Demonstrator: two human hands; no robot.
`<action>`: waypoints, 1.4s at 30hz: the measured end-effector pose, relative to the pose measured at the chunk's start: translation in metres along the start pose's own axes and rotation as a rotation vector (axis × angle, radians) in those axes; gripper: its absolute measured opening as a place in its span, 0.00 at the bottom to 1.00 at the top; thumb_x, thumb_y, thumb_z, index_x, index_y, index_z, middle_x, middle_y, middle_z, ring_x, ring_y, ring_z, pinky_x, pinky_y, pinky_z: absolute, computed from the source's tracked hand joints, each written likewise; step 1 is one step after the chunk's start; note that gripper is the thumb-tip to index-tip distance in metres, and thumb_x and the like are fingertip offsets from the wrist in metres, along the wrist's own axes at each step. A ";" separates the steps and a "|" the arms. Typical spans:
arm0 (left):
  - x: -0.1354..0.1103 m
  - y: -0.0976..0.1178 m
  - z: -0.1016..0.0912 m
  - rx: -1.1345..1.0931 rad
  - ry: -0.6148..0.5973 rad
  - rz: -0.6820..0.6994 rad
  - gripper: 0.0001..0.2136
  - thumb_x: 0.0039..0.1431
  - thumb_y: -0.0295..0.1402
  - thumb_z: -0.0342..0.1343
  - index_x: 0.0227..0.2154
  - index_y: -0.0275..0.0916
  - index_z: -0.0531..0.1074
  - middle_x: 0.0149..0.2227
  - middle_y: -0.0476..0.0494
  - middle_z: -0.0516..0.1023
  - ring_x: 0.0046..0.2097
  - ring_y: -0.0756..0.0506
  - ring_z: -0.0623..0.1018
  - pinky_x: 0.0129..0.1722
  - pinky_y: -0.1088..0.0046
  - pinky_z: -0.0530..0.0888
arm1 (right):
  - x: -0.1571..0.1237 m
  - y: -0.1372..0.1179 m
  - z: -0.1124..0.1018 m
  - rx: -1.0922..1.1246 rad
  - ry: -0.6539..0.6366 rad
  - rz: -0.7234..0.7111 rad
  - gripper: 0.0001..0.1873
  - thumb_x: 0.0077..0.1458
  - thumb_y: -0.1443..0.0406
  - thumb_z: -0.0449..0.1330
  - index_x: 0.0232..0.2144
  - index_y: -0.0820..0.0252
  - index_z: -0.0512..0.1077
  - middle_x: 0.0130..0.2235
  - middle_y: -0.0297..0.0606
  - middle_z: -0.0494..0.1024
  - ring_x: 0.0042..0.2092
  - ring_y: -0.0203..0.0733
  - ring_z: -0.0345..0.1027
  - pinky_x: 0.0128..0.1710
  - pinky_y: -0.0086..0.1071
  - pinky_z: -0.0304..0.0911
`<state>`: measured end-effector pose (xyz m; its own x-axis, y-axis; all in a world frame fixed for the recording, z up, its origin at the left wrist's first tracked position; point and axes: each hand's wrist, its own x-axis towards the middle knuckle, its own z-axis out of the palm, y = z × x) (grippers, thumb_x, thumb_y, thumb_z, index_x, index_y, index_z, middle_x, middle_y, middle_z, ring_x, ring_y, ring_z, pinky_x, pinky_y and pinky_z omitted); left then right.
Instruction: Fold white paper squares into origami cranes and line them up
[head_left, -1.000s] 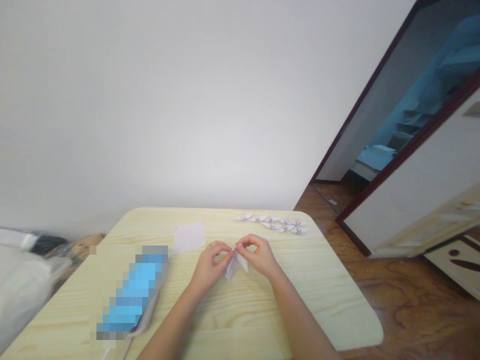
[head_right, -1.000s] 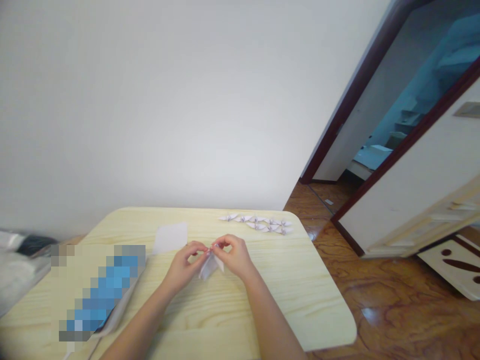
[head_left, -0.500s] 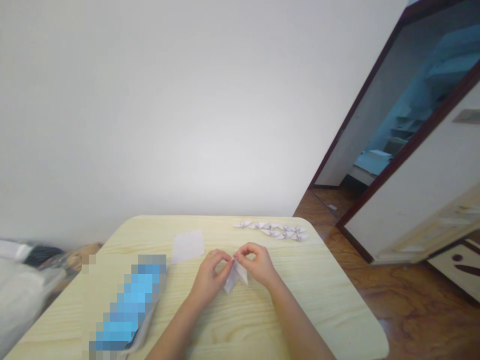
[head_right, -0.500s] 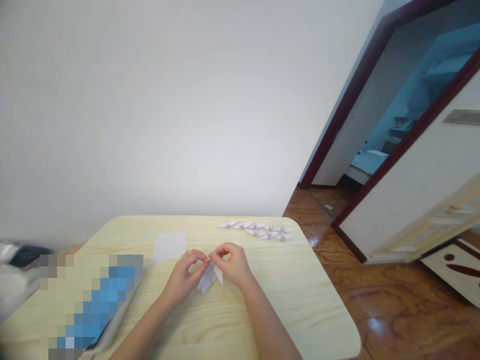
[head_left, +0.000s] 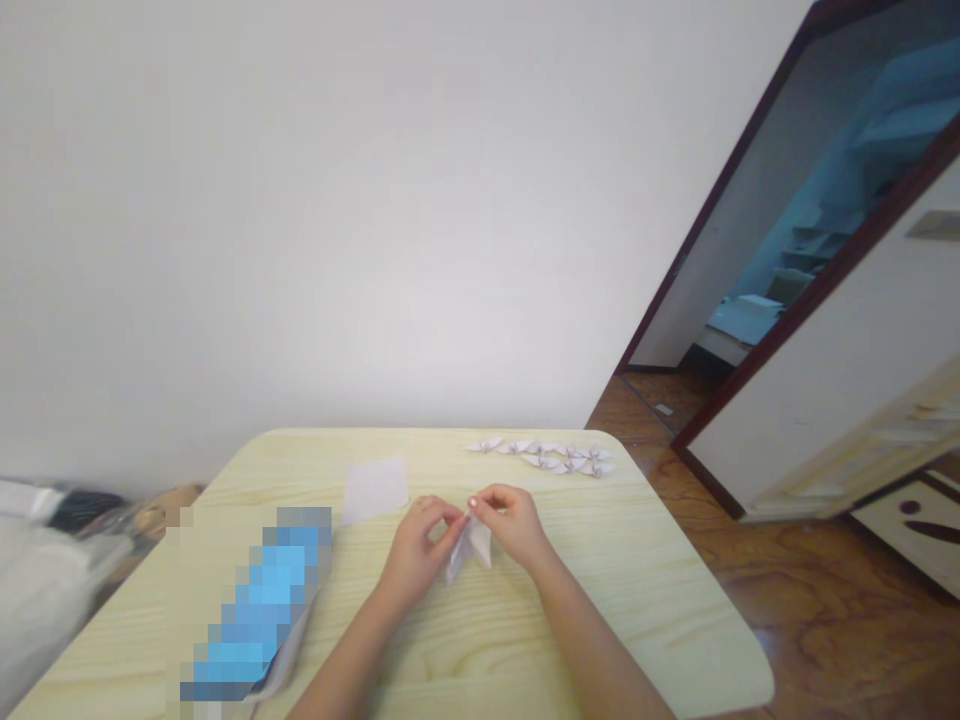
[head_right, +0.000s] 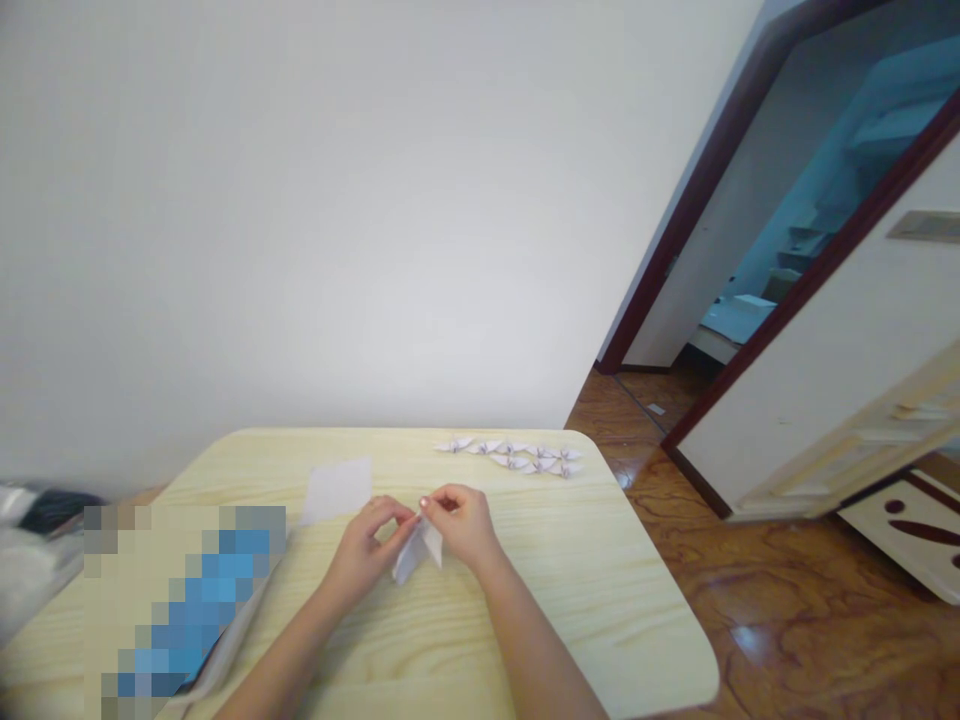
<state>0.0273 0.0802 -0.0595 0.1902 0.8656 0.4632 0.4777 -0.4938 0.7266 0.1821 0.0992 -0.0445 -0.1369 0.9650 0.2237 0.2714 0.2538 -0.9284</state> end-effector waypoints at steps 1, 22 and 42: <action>0.000 -0.001 0.000 0.001 0.000 -0.008 0.07 0.53 0.34 0.50 0.25 0.39 0.70 0.26 0.47 0.72 0.32 0.47 0.71 0.34 0.71 0.67 | 0.000 0.000 0.000 0.021 -0.013 0.021 0.13 0.49 0.60 0.55 0.20 0.62 0.71 0.19 0.33 0.71 0.23 0.33 0.63 0.23 0.25 0.59; -0.004 -0.005 0.003 -0.118 -0.122 0.057 0.07 0.53 0.33 0.52 0.34 0.43 0.73 0.36 0.44 0.76 0.40 0.46 0.73 0.42 0.68 0.69 | 0.005 0.006 -0.014 0.043 -0.088 0.026 0.07 0.47 0.62 0.56 0.24 0.61 0.67 0.24 0.31 0.69 0.28 0.33 0.62 0.29 0.26 0.58; -0.004 -0.007 0.001 0.165 0.030 0.130 0.05 0.55 0.29 0.49 0.30 0.40 0.71 0.30 0.45 0.74 0.35 0.47 0.73 0.35 0.69 0.70 | -0.001 -0.007 -0.010 -0.108 -0.042 -0.239 0.08 0.50 0.64 0.56 0.35 0.59 0.69 0.35 0.37 0.72 0.39 0.38 0.65 0.41 0.32 0.60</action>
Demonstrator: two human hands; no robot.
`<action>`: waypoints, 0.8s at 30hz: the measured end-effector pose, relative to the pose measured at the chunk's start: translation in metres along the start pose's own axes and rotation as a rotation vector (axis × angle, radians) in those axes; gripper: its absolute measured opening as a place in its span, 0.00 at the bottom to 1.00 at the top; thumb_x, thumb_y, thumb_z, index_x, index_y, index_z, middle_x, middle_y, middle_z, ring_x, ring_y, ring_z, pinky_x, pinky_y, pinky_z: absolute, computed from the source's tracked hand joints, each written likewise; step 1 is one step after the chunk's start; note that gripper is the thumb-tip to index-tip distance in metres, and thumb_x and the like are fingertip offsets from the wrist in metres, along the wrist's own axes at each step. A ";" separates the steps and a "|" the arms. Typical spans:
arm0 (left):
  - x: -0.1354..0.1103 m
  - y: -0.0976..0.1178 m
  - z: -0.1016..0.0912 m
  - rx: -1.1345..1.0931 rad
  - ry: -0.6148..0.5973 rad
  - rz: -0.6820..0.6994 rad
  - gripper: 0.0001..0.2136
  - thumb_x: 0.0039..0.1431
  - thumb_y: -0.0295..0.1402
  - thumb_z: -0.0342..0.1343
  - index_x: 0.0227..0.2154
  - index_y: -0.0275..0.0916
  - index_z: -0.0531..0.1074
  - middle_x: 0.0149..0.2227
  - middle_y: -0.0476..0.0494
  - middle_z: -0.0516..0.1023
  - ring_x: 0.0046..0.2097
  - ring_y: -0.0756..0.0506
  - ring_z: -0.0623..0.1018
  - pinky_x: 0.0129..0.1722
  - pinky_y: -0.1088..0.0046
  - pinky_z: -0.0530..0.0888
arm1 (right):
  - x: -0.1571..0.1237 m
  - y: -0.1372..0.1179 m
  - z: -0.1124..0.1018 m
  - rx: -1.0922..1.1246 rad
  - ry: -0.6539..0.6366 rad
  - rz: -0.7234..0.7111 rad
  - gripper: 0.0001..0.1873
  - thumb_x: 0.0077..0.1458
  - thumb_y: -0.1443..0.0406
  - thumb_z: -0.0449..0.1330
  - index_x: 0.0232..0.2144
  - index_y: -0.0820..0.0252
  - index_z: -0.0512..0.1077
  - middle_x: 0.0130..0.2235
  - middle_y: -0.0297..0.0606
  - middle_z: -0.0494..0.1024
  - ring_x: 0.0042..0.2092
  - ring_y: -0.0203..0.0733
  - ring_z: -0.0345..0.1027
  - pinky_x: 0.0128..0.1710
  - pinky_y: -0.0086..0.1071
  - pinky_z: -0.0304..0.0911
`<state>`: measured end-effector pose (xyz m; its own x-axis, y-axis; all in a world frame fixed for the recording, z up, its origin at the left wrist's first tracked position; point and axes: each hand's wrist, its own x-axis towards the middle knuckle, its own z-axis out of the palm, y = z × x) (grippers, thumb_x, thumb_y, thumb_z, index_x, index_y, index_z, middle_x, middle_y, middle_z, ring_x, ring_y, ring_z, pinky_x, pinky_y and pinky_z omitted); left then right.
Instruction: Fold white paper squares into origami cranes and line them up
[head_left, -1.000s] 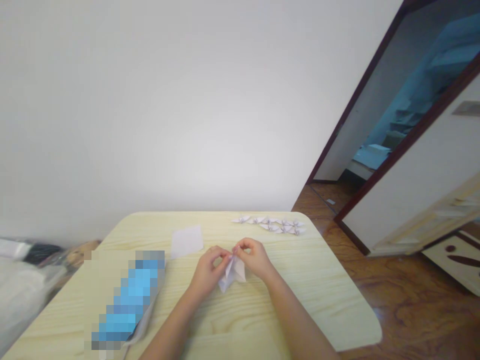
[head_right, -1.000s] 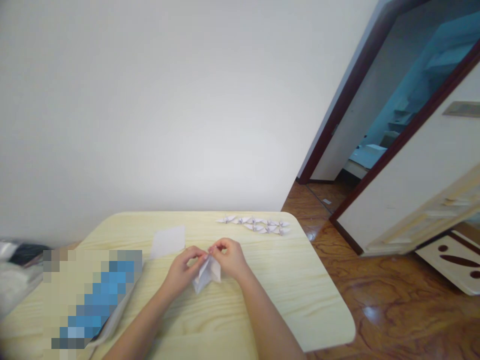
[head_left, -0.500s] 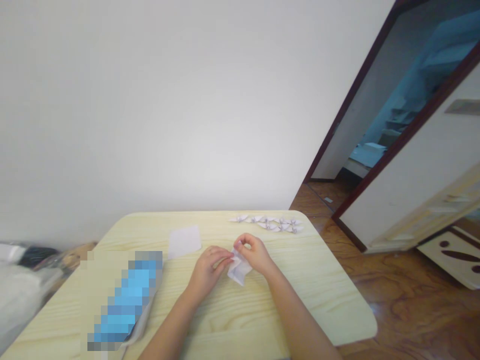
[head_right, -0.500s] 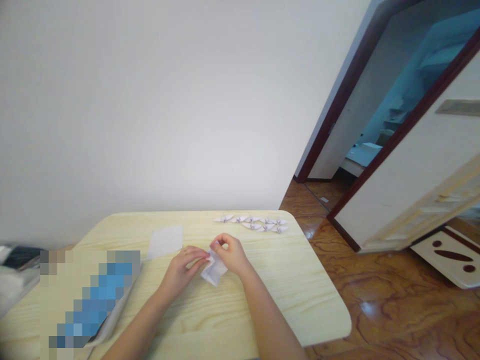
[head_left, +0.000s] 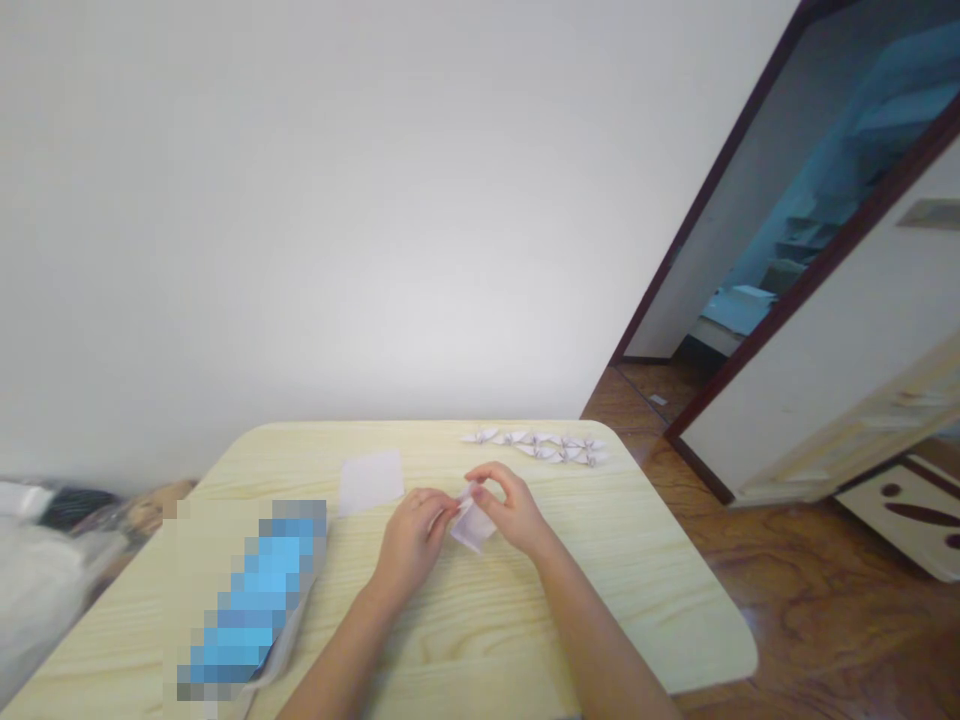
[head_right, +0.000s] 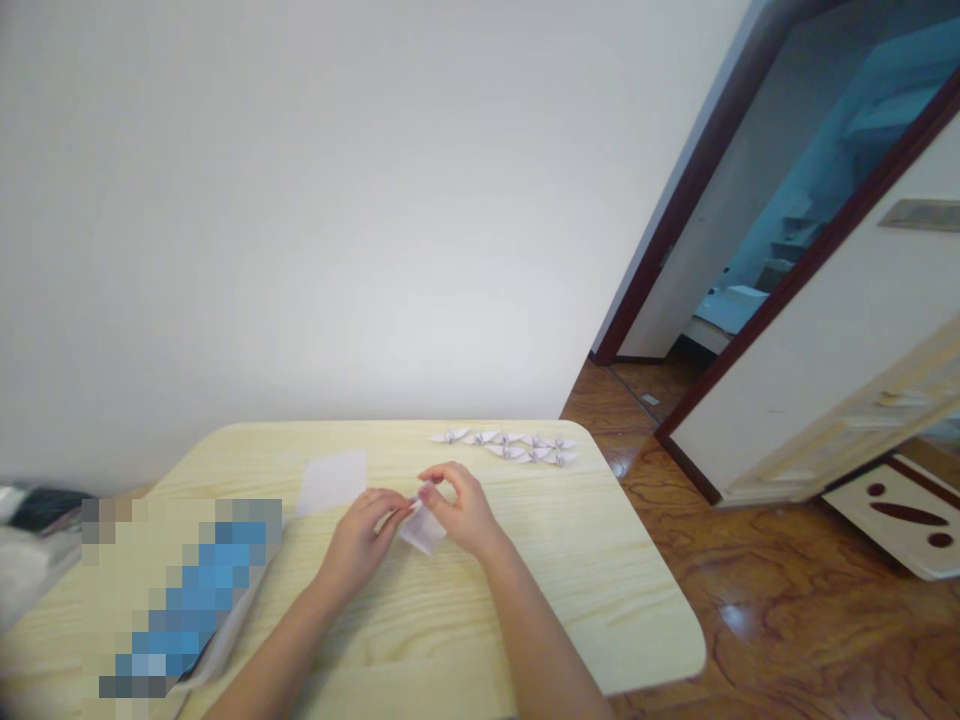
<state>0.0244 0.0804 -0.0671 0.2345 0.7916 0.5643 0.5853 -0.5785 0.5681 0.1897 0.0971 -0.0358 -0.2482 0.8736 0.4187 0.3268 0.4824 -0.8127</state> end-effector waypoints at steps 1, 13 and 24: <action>0.000 0.000 0.000 0.010 -0.008 -0.001 0.05 0.55 0.29 0.49 0.30 0.40 0.70 0.30 0.45 0.74 0.35 0.47 0.72 0.35 0.69 0.70 | -0.001 -0.002 0.000 -0.031 -0.009 -0.035 0.09 0.48 0.65 0.57 0.36 0.58 0.69 0.36 0.37 0.72 0.40 0.39 0.65 0.42 0.33 0.60; 0.001 -0.002 0.000 -0.064 0.064 -0.067 0.06 0.54 0.34 0.52 0.33 0.40 0.71 0.32 0.46 0.74 0.36 0.47 0.72 0.37 0.69 0.70 | -0.003 -0.004 0.000 -0.228 -0.066 -0.092 0.05 0.48 0.70 0.56 0.30 0.59 0.70 0.31 0.36 0.72 0.36 0.38 0.65 0.38 0.32 0.59; 0.004 0.001 -0.003 -0.159 0.113 -0.191 0.07 0.53 0.35 0.53 0.26 0.39 0.73 0.27 0.46 0.75 0.31 0.49 0.72 0.29 0.74 0.69 | -0.001 -0.010 0.000 -0.175 -0.008 -0.102 0.01 0.48 0.68 0.57 0.27 0.58 0.68 0.30 0.34 0.71 0.36 0.38 0.65 0.37 0.31 0.60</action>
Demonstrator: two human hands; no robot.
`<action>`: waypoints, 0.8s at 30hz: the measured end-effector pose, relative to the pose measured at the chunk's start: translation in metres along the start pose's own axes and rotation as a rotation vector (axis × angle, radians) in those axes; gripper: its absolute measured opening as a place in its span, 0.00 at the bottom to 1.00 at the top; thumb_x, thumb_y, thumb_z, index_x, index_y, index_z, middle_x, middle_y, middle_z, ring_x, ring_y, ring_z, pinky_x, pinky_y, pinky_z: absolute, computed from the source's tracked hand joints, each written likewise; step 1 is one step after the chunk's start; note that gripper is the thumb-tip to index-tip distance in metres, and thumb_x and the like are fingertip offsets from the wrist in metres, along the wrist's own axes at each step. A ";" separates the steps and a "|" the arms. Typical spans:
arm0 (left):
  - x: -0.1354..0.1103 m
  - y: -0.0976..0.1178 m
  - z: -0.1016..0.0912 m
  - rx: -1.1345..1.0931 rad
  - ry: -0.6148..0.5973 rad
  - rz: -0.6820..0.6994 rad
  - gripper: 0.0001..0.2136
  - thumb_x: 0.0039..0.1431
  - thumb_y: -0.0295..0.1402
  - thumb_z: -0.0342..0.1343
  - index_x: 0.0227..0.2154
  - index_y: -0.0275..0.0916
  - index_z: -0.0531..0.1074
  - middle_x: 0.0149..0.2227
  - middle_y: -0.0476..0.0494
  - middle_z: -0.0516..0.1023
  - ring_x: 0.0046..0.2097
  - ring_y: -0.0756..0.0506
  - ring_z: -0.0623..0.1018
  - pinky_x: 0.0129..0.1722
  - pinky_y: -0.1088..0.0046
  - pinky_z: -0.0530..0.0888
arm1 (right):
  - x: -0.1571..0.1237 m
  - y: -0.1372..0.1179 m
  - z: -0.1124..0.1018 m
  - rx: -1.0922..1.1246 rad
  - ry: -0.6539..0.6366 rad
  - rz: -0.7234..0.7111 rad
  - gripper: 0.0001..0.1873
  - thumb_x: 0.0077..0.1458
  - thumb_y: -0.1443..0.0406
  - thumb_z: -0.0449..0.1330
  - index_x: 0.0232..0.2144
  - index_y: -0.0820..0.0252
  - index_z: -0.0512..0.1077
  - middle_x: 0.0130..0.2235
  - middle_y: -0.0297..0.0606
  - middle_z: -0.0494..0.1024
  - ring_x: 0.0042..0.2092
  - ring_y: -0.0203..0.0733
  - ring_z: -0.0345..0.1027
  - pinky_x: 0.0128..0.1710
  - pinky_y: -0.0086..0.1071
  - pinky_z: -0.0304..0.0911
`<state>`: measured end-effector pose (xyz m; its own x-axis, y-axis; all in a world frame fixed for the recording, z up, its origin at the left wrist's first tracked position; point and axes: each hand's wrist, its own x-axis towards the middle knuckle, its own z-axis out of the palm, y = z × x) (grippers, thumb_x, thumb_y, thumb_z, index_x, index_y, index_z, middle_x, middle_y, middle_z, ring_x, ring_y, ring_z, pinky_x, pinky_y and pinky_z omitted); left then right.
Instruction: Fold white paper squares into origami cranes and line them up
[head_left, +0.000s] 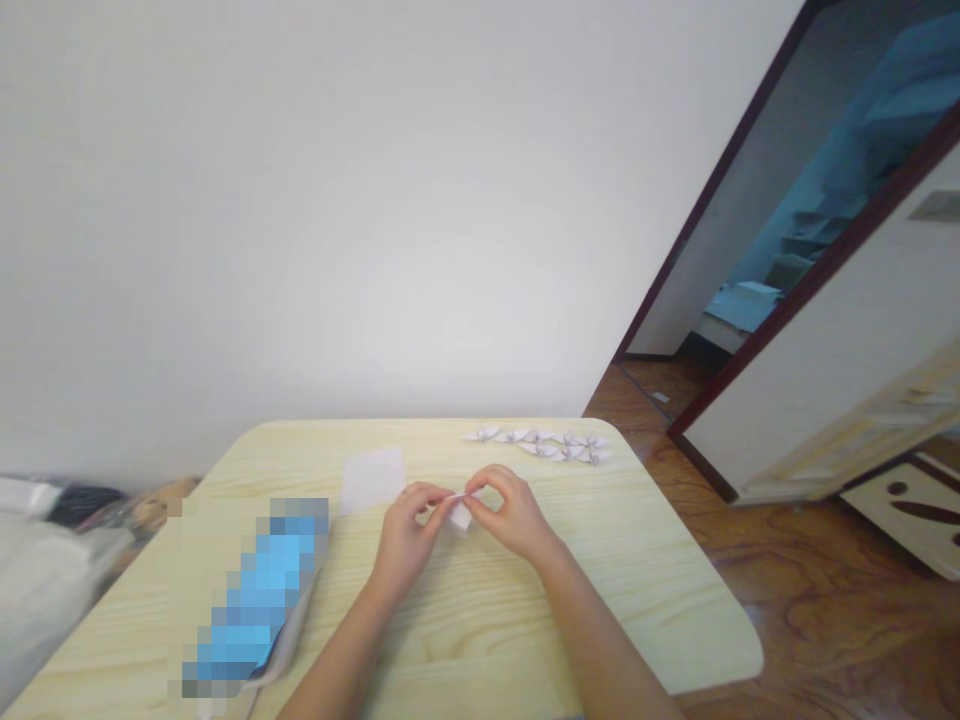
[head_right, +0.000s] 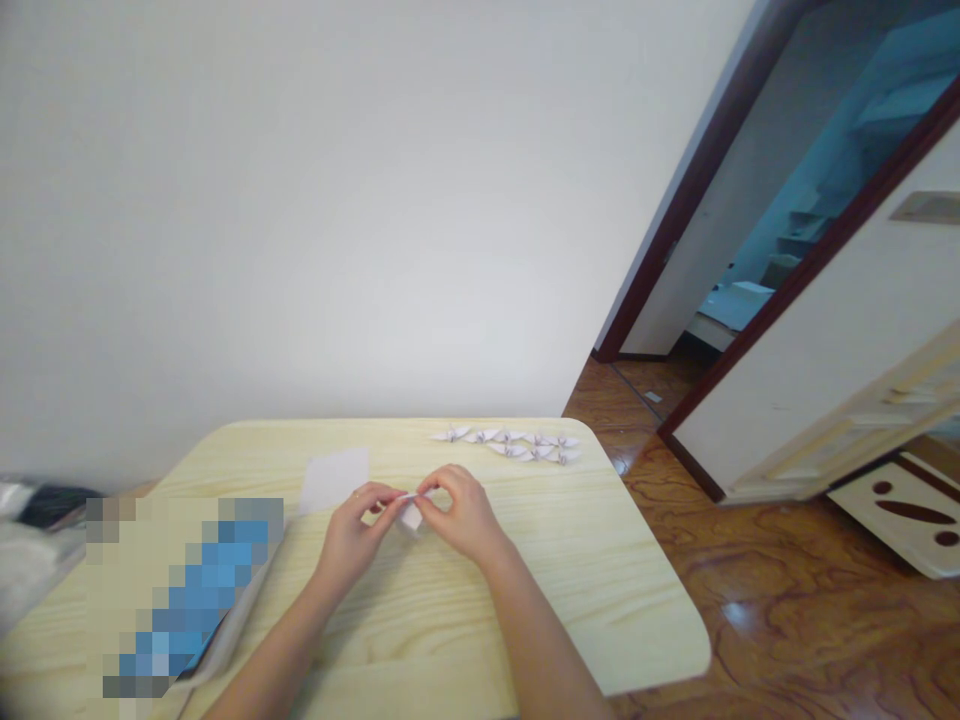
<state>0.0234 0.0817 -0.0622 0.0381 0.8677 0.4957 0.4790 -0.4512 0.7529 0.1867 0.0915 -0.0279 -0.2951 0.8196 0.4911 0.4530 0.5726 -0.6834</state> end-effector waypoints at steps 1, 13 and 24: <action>0.000 0.000 0.000 -0.009 0.003 -0.020 0.07 0.53 0.36 0.53 0.26 0.39 0.73 0.27 0.47 0.75 0.31 0.49 0.72 0.28 0.75 0.69 | 0.001 0.000 -0.001 0.000 0.010 -0.010 0.02 0.47 0.68 0.58 0.28 0.58 0.68 0.31 0.35 0.71 0.37 0.38 0.65 0.38 0.32 0.60; -0.001 0.000 0.002 0.025 0.057 -0.027 0.07 0.53 0.36 0.51 0.31 0.39 0.71 0.31 0.45 0.74 0.33 0.48 0.73 0.28 0.74 0.70 | -0.001 0.005 -0.001 -0.002 0.100 0.045 0.06 0.46 0.67 0.58 0.31 0.59 0.68 0.30 0.35 0.72 0.35 0.38 0.66 0.38 0.32 0.61; -0.005 -0.002 0.000 0.212 0.088 0.224 0.06 0.55 0.32 0.51 0.33 0.41 0.72 0.33 0.45 0.71 0.37 0.48 0.72 0.36 0.70 0.71 | -0.003 0.002 0.002 0.058 0.035 0.085 0.04 0.48 0.66 0.58 0.30 0.60 0.70 0.28 0.35 0.73 0.32 0.37 0.67 0.36 0.30 0.62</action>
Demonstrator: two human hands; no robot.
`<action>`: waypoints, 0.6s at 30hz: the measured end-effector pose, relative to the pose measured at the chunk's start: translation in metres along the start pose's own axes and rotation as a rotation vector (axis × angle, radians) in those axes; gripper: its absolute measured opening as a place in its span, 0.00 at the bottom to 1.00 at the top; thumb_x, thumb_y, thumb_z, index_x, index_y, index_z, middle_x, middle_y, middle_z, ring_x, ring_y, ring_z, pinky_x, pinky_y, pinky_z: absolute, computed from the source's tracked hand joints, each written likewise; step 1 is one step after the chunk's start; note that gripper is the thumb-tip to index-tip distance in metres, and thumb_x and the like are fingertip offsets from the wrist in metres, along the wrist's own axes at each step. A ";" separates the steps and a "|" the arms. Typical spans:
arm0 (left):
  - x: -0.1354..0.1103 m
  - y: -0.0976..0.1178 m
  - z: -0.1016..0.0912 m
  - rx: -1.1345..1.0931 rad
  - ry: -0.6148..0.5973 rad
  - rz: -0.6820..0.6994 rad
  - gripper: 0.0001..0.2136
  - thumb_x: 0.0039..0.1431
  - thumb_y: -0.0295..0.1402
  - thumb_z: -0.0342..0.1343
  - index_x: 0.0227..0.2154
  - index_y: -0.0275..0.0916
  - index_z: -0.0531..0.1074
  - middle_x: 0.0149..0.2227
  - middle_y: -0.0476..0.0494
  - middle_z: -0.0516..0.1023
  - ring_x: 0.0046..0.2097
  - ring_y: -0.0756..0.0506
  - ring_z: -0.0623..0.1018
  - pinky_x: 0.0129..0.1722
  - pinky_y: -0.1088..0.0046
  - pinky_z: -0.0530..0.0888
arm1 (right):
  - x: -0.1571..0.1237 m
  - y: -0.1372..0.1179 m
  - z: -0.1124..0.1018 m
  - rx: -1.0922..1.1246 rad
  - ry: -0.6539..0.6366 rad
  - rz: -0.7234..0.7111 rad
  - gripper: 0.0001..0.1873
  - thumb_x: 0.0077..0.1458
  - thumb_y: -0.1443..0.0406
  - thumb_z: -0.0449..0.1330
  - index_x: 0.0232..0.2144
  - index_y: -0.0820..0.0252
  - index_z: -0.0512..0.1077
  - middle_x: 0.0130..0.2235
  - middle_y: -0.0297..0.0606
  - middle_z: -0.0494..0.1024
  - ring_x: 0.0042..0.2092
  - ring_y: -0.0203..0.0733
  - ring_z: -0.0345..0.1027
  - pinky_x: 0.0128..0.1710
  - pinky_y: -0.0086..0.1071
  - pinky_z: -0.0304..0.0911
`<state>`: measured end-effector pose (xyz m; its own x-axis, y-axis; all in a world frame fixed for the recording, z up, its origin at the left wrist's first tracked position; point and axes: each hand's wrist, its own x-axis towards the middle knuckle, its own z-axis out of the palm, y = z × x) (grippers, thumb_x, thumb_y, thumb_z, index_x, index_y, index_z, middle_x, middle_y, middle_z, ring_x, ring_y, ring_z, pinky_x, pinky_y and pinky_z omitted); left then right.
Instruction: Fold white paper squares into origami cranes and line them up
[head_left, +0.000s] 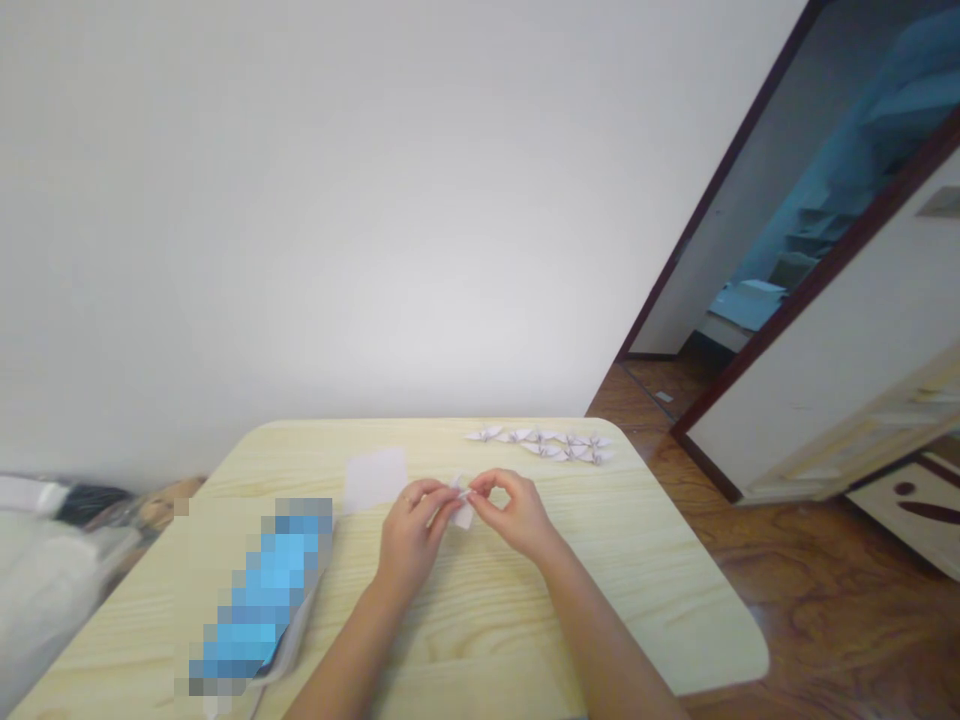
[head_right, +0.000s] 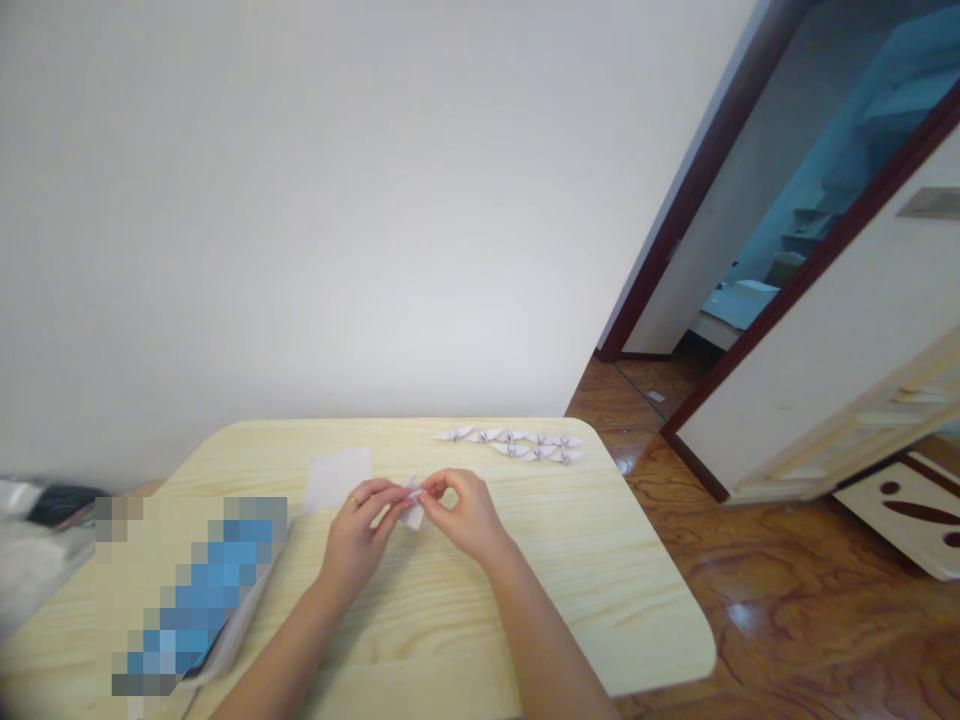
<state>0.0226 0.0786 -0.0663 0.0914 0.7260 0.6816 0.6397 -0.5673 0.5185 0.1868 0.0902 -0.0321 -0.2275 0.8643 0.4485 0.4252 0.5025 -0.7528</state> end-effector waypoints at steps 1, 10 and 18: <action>0.000 0.000 0.000 0.015 0.003 0.004 0.06 0.54 0.33 0.51 0.33 0.41 0.72 0.33 0.45 0.71 0.36 0.48 0.72 0.36 0.71 0.71 | 0.000 0.000 0.000 0.003 -0.004 -0.001 0.04 0.48 0.66 0.58 0.30 0.60 0.70 0.28 0.35 0.73 0.32 0.37 0.67 0.35 0.30 0.63; 0.001 0.001 -0.003 0.080 -0.001 0.044 0.07 0.54 0.34 0.52 0.31 0.41 0.74 0.32 0.44 0.71 0.36 0.47 0.71 0.34 0.71 0.71 | 0.000 -0.002 -0.001 -0.035 -0.031 -0.071 0.07 0.49 0.64 0.59 0.33 0.58 0.70 0.28 0.34 0.73 0.33 0.37 0.66 0.38 0.32 0.60; 0.001 0.000 -0.002 0.072 0.006 0.040 0.06 0.54 0.34 0.52 0.30 0.42 0.74 0.32 0.45 0.71 0.36 0.48 0.71 0.34 0.71 0.71 | 0.002 -0.001 -0.001 -0.098 -0.057 -0.155 0.07 0.50 0.63 0.58 0.34 0.55 0.72 0.28 0.34 0.76 0.32 0.38 0.67 0.42 0.37 0.57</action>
<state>0.0208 0.0788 -0.0648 0.1136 0.7008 0.7043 0.6891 -0.5662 0.4523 0.1868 0.0916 -0.0301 -0.3456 0.7775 0.5254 0.4634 0.6283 -0.6250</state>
